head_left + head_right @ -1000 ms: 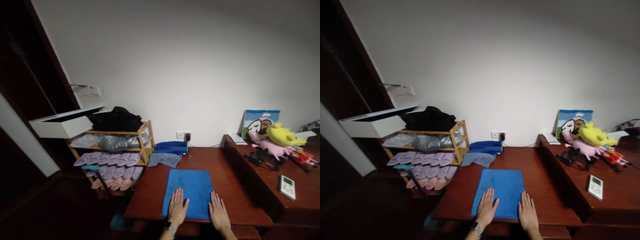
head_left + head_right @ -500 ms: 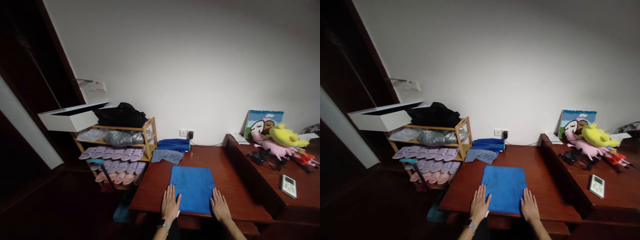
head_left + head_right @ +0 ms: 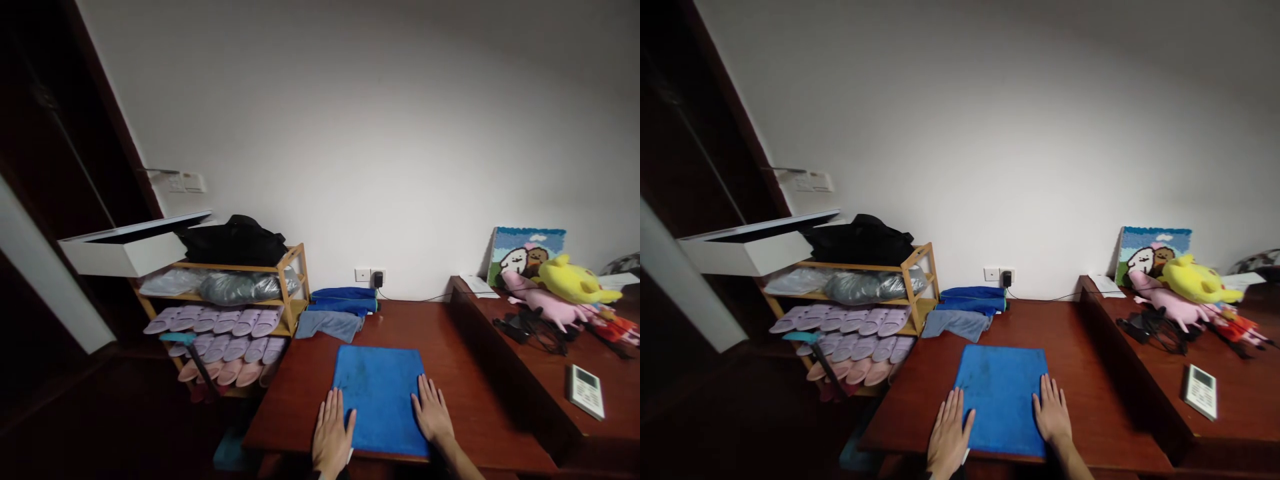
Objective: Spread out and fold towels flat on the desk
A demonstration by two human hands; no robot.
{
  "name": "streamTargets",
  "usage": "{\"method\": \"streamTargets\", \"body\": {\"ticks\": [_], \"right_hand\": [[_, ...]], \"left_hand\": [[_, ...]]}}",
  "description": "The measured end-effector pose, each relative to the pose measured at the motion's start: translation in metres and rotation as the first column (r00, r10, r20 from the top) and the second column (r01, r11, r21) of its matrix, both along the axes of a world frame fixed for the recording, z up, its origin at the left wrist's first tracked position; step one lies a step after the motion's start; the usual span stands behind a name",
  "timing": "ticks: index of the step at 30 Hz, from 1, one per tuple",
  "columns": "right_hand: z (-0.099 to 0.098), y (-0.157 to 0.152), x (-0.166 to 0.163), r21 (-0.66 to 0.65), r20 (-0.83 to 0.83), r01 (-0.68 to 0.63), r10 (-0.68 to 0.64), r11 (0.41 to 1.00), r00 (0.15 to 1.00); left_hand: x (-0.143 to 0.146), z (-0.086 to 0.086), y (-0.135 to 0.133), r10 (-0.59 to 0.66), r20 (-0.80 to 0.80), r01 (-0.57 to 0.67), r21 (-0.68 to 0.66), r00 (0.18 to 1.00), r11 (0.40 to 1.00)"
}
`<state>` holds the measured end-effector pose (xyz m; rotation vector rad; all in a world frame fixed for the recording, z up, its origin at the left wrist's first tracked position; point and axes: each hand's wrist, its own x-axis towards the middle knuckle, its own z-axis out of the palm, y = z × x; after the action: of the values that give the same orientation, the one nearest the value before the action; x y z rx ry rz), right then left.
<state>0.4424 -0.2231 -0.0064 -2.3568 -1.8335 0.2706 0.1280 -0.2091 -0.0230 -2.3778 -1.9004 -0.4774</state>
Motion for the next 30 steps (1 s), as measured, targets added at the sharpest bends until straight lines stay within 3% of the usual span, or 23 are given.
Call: {"method": "streamTargets", "body": {"ticks": [5,9,13,16,18,20,22,25,30], "right_hand": [[-0.001,-0.001,-0.001,0.007,-0.024,0.006,-0.006,1.000,1.000],[0.005,0.000,-0.002,0.008,-0.032,0.012,-0.012,1.000,0.999],[0.006,0.000,-0.001,0.011,-0.050,0.009,-0.008,1.000,0.999],[0.004,-0.001,0.000,0.001,-0.027,-0.011,0.011,1.000,1.000],[0.003,-0.002,0.001,-0.024,0.001,-0.044,0.044,0.999,0.999],[0.001,-0.002,0.002,-0.042,0.018,-0.055,0.056,0.998,0.998],[0.001,-0.001,0.002,-0.040,0.013,-0.037,0.037,0.999,0.999],[0.002,-0.001,0.001,-0.024,-0.005,-0.013,0.013,1.000,1.000],[0.002,-0.002,0.001,-0.004,-0.028,-0.001,0.001,1.000,1.000]], "left_hand": [[-0.008,-0.010,0.005,-0.015,-0.040,0.016,0.042,0.999,0.999],[0.003,0.001,0.007,-0.046,-0.045,0.050,0.079,0.998,0.996],[0.063,0.033,0.005,-0.244,0.008,0.243,0.071,0.970,0.967],[0.123,0.052,0.004,-0.473,0.045,0.473,0.018,0.880,0.881],[0.153,0.054,0.005,-0.540,0.083,0.543,-0.020,0.837,0.839],[0.167,0.046,0.009,-0.528,0.122,0.537,-0.064,0.841,0.841],[0.163,0.034,0.015,-0.492,0.134,0.506,-0.100,0.860,0.857],[0.133,0.020,0.026,-0.434,0.107,0.445,-0.127,0.894,0.886],[0.053,0.027,0.053,-0.222,0.033,0.224,-0.184,0.975,0.957]]}}
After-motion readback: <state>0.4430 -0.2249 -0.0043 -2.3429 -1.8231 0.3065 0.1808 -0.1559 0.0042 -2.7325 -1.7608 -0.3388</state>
